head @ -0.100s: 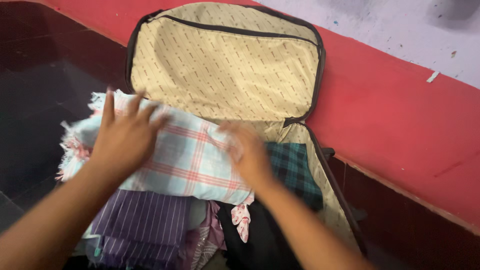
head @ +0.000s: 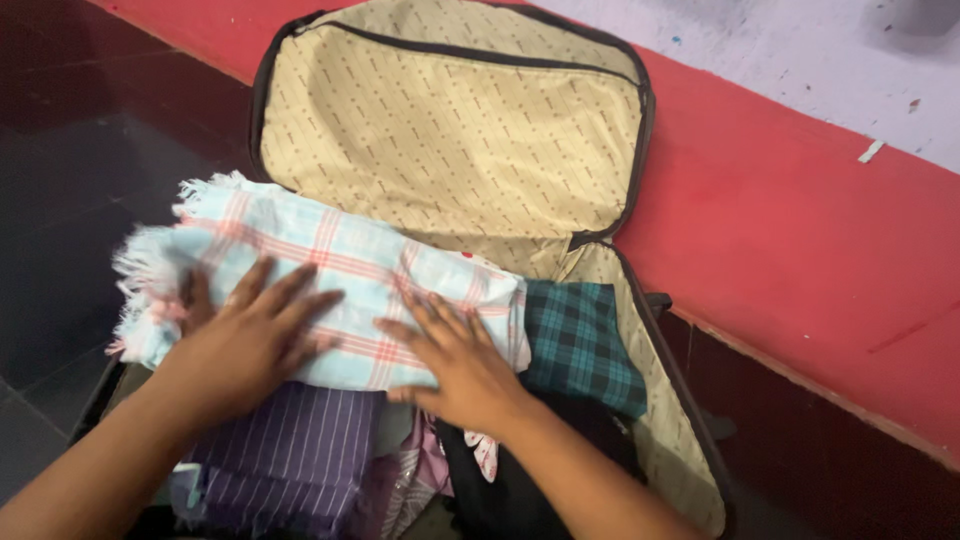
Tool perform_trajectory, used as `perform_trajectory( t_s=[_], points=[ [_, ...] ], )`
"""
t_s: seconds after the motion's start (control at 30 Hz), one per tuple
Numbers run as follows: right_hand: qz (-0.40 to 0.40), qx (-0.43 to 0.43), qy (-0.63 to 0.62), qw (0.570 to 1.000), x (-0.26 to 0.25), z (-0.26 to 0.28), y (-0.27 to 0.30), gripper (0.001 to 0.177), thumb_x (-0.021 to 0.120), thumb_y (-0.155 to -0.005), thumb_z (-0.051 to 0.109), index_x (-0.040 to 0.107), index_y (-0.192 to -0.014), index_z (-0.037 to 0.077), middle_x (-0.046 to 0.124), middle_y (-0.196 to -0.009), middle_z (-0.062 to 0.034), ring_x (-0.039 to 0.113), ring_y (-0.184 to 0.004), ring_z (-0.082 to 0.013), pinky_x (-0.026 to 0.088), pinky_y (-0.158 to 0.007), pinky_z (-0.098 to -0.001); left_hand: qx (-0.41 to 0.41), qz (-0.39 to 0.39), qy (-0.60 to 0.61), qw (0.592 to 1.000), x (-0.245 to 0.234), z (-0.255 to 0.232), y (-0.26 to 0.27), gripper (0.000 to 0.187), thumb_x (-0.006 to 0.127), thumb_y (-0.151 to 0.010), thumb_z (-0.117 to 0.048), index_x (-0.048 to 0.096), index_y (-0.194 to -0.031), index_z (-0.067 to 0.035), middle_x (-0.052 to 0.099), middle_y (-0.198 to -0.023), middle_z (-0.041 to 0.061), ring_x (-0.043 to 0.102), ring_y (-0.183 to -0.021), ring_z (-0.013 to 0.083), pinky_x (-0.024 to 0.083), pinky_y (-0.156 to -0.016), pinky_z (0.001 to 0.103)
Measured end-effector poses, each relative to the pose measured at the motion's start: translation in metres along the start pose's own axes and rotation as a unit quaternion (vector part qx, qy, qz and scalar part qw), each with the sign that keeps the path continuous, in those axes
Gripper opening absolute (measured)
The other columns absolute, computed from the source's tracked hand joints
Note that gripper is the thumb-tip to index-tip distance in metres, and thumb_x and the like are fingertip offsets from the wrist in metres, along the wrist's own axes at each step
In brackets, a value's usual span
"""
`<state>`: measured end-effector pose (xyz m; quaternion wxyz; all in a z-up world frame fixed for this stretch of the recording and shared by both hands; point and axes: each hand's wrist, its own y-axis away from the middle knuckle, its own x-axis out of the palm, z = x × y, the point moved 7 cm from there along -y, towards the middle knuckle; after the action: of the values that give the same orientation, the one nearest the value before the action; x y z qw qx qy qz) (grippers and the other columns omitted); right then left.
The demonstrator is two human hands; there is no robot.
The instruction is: The person folds and arranges various pieces of clothing inside an open suitcase. They handle shirts, towels, and other garments, stacking them neatly to fit within the suitcase.
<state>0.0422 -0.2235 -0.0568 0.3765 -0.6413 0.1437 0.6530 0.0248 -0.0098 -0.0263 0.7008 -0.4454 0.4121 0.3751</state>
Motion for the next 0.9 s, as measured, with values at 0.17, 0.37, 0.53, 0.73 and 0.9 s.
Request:
perform_trajectory(
  t_s=[0.17,0.37,0.53,0.73,0.9],
  points=[
    [0.005,0.045,0.019,0.999,-0.012,0.014,0.005,0.090,0.080,-0.081,0.037,0.030,-0.155,0.028,0.029,-0.164,-0.0106,0.027,-0.151,-0.0304,0.019,-0.119,-0.0609,0.059,-0.063,0.054,0.995,0.002,0.024,0.042,0.094,0.043,-0.078,-0.081,0.031,-0.160,-0.037,0.031,-0.166,0.002,0.022,-0.150,0.0362,0.023,-0.110,0.073],
    [-0.017,0.075,0.051,0.996,-0.038,0.010,0.019,0.086,0.079,-0.075,0.008,0.044,-0.151,0.028,0.052,-0.152,-0.0092,0.043,-0.145,-0.0281,0.025,-0.118,-0.0597,-0.032,0.089,0.110,0.989,-0.003,0.057,0.046,0.058,0.050,-0.091,-0.023,0.046,-0.147,-0.038,0.050,-0.154,-0.007,0.041,-0.147,0.0190,0.047,-0.116,0.047],
    [0.021,0.119,-0.068,0.990,-0.082,0.035,0.015,0.071,0.070,-0.085,0.007,0.049,-0.148,0.031,0.068,-0.133,-0.0053,0.065,-0.118,-0.0279,0.048,-0.106,-0.0479,-0.154,-0.021,-0.045,0.987,-0.058,0.084,0.054,0.049,0.065,-0.081,-0.018,0.062,-0.129,-0.030,0.068,-0.129,-0.004,0.067,-0.125,0.0242,0.053,-0.096,0.043],
    [-0.076,-0.068,-0.251,0.963,-0.143,0.136,0.026,0.072,0.056,-0.086,-0.009,0.058,-0.146,0.030,0.065,-0.142,-0.0151,0.068,-0.121,-0.0338,0.056,-0.099,-0.0400,-0.456,-0.440,0.507,0.584,-0.062,0.097,0.130,0.034,0.062,-0.110,-0.024,0.049,-0.138,-0.010,0.058,-0.105,0.010,0.059,-0.087,0.0284,0.044,-0.073,0.042],
    [0.075,0.044,-0.401,0.912,-0.130,0.159,0.025,0.067,0.050,-0.084,-0.010,0.068,-0.132,0.033,0.046,-0.162,-0.0093,0.074,-0.114,-0.0240,0.057,-0.082,-0.0300,-0.373,-0.350,0.835,0.205,-0.004,-0.022,0.127,0.037,0.044,-0.102,-0.029,0.059,-0.132,-0.012,0.075,-0.115,0.002,0.075,-0.102,0.0164,0.060,-0.084,0.033]
  ],
)
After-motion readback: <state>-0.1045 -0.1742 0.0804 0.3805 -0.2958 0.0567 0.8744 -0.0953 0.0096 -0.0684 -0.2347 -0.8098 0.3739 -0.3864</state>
